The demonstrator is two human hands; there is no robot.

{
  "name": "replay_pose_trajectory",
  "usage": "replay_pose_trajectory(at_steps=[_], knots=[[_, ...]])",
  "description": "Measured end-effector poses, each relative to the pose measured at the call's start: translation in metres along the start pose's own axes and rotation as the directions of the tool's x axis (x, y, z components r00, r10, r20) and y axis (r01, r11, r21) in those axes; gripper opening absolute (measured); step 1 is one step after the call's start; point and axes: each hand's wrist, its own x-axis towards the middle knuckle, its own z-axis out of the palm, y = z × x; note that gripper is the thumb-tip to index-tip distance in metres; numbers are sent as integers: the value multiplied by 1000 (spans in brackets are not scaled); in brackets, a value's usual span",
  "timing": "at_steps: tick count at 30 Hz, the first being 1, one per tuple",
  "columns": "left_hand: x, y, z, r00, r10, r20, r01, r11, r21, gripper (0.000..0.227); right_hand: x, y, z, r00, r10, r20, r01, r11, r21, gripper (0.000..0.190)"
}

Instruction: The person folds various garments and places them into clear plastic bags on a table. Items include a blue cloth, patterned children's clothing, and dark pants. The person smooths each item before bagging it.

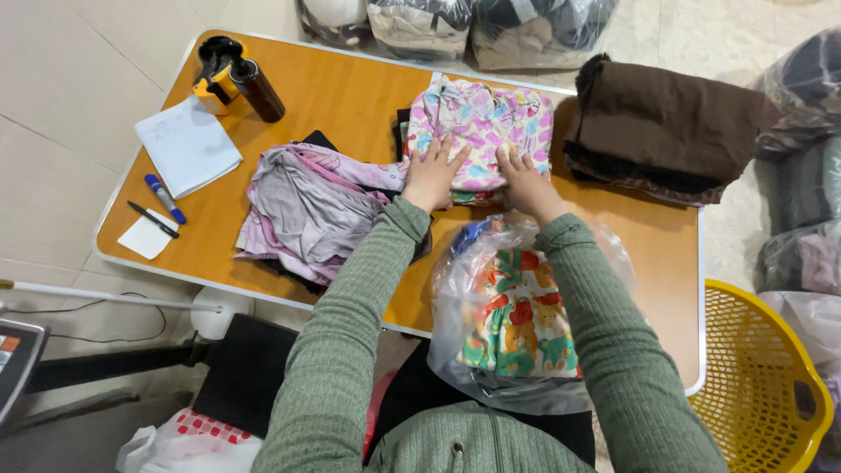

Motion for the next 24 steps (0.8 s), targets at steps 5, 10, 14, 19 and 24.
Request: replay_pose_trajectory(at_steps=[5, 10, 14, 19, 24], knots=[[10, -7, -8, 998, 37, 47, -32, 993, -114, 112, -3, 4, -30, 994, 78, 73, -91, 977, 194, 55], [29, -18, 1, 999, 19, -29, -23, 987, -158, 70, -3, -3, -65, 995, 87, 51, -96, 973, 209, 48], [41, -22, -1, 997, -73, 10, 73, 975, -209, 47, -7, -6, -57, 999, 36, -36, -32, 991, 127, 69], [26, -5, -1, 990, 13, -138, -16, 1000, -24, 76, -9, -2, -14, 866, -261, -427, 118, 936, -332, 83], [18, 4, -2, 966, 30, -256, -10, 997, 79, 76, 3, 10, -5, 959, -91, -268, 51, 987, -152, 53]])
